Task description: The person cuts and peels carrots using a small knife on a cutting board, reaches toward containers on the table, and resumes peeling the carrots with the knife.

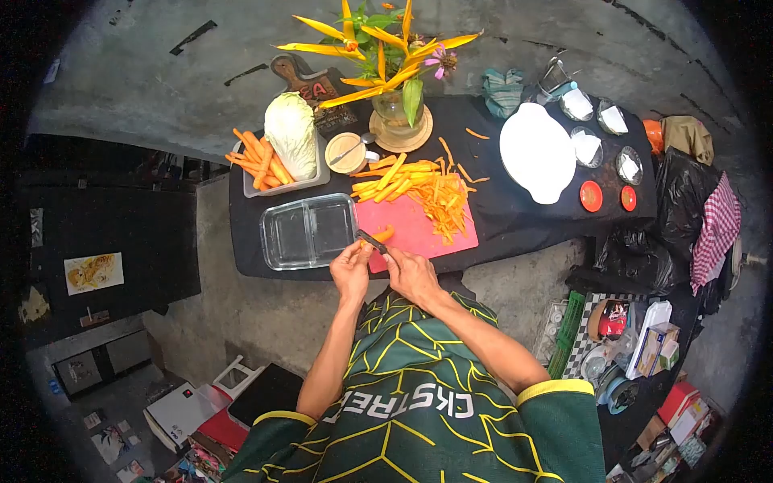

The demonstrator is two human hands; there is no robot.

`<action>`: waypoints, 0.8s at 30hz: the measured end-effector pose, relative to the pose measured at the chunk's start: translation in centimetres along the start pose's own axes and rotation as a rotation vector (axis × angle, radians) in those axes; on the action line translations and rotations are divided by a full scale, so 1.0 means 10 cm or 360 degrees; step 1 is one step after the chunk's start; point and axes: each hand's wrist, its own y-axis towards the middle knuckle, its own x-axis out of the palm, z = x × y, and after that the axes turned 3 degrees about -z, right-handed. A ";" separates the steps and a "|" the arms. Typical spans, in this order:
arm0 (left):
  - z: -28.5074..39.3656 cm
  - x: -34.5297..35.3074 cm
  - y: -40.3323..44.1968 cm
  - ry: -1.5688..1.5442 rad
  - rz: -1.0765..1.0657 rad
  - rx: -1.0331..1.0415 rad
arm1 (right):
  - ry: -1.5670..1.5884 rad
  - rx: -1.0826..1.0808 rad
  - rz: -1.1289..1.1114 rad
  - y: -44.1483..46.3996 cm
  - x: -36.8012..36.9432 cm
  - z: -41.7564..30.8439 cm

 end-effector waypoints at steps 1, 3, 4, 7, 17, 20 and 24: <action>-0.04 0.00 0.00 -0.0007 0.0037 0.0004 | -0.0001 -0.0003 -0.0004 0.00 0.01 0.00; -0.07 0.00 0.00 -0.0019 0.0080 0.0010 | -0.0037 -0.0039 0.0060 0.01 0.04 0.00; -0.08 0.00 0.00 -0.0021 0.0103 0.0037 | -0.0037 -0.0042 0.0056 0.02 0.04 -0.01; -0.09 0.00 -0.01 -0.0008 0.0146 0.0086 | -0.0085 -0.0013 0.0045 0.02 0.05 -0.04; -0.17 -0.09 -0.02 0.0091 0.0176 0.0116 | -0.0382 0.0634 -0.0245 0.03 0.11 0.62; -0.04 -0.03 -0.01 -0.0017 0.0145 0.0026 | -0.0142 0.0562 -0.0044 0.09 0.01 0.38; 0.04 -0.01 0.01 -0.0079 0.0067 -0.0116 | 0.0158 0.0312 0.0108 0.09 -0.06 0.17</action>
